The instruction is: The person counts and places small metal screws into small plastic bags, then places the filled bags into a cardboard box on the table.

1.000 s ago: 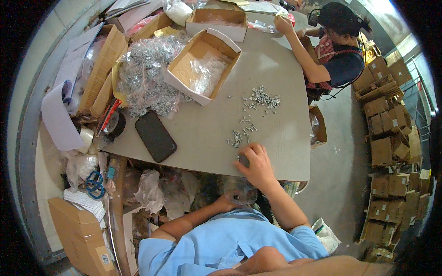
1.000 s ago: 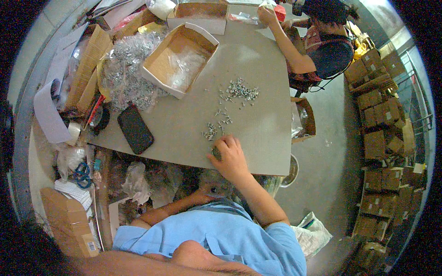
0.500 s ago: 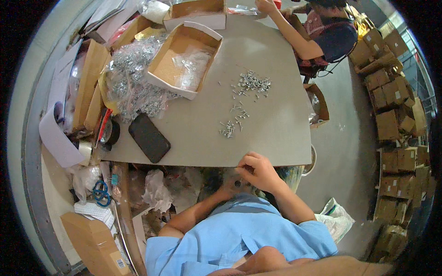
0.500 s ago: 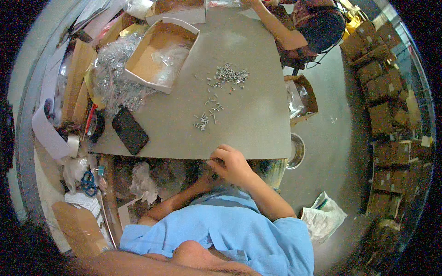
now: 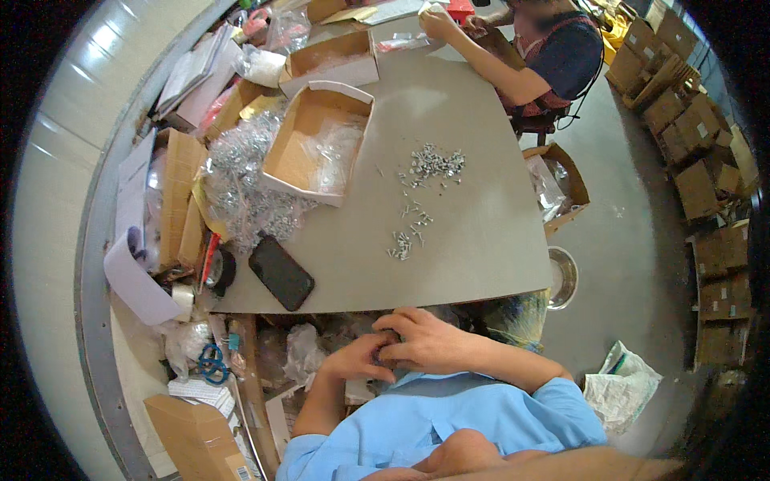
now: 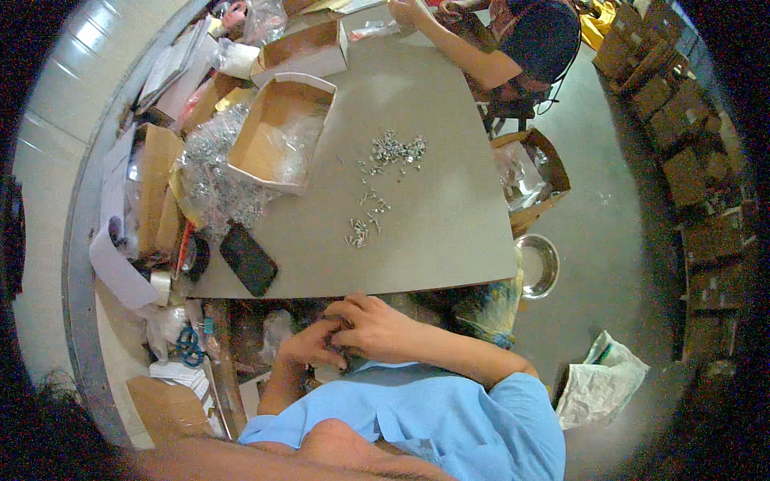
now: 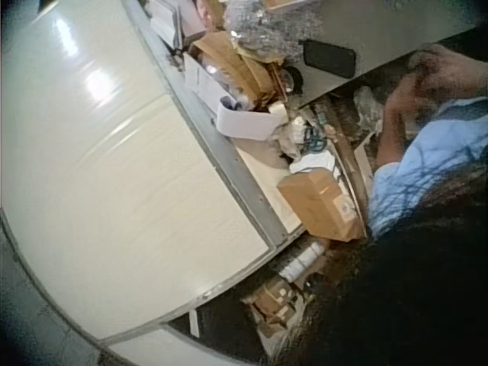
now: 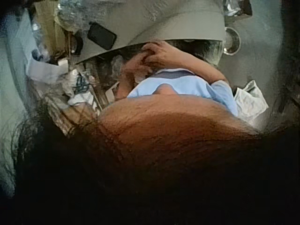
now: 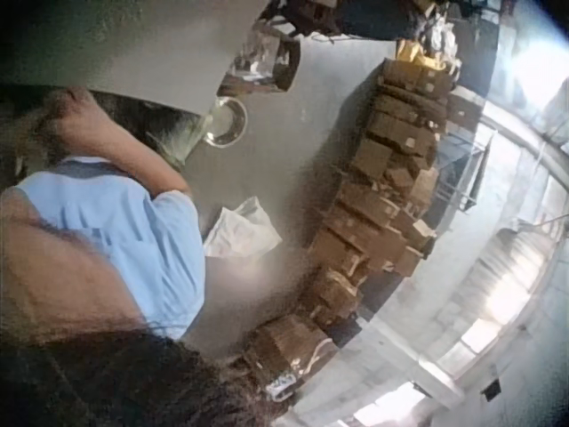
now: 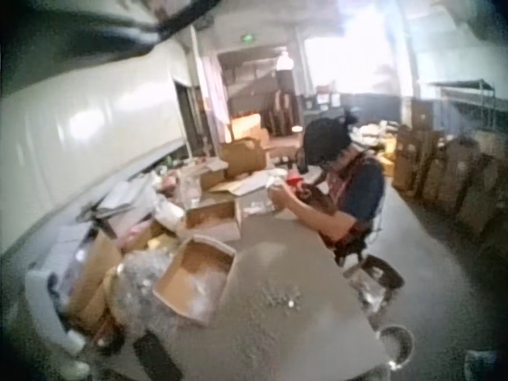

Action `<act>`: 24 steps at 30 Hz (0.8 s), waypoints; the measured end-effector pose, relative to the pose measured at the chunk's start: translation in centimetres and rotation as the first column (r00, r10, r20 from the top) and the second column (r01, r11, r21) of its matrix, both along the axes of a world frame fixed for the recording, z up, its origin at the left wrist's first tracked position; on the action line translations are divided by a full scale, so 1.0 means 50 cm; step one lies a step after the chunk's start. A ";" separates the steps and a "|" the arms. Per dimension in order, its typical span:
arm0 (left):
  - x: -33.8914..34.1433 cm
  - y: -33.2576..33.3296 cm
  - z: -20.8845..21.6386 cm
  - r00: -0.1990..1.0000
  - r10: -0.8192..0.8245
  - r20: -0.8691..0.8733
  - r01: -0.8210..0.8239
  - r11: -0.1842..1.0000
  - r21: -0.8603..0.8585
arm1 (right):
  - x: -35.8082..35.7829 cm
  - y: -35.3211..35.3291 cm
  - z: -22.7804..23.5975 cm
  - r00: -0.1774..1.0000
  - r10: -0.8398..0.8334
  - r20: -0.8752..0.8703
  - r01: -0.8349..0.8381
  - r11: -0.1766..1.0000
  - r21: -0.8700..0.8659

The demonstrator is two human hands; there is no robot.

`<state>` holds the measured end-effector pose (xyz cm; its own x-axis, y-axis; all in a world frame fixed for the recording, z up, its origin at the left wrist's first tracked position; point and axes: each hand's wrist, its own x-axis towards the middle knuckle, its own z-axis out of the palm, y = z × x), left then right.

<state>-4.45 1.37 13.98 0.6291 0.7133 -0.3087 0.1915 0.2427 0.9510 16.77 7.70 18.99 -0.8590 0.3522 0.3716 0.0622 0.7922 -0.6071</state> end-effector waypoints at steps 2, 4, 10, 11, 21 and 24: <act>0.016 0.000 0.036 0.985 0.088 0.150 -0.083 0.996 -0.036 | -0.005 0.005 0.028 0.999 0.031 -0.026 -0.032 0.999 -0.005; 0.042 0.003 0.065 0.924 0.244 0.293 -0.224 0.969 -0.102 | 0.000 0.015 0.043 0.995 0.011 -0.100 -0.018 0.998 -0.067; 0.065 0.028 0.052 0.877 0.420 0.232 -0.479 0.800 0.362 | 0.052 0.030 0.032 0.980 -0.185 -0.066 0.159 0.945 -0.286; 0.070 0.031 0.054 0.880 0.439 0.179 -0.471 0.764 0.442 | 0.058 0.031 0.034 0.975 -0.217 -0.037 0.196 0.933 -0.303; 0.091 0.053 0.097 0.903 0.430 0.000 -0.314 0.660 0.682 | 0.061 0.043 0.019 0.973 -0.208 -0.096 0.155 0.905 -0.396; 0.085 0.052 0.098 0.905 0.426 0.000 -0.326 0.693 0.643 | 0.055 0.042 0.009 0.968 -0.210 -0.137 0.140 0.907 -0.398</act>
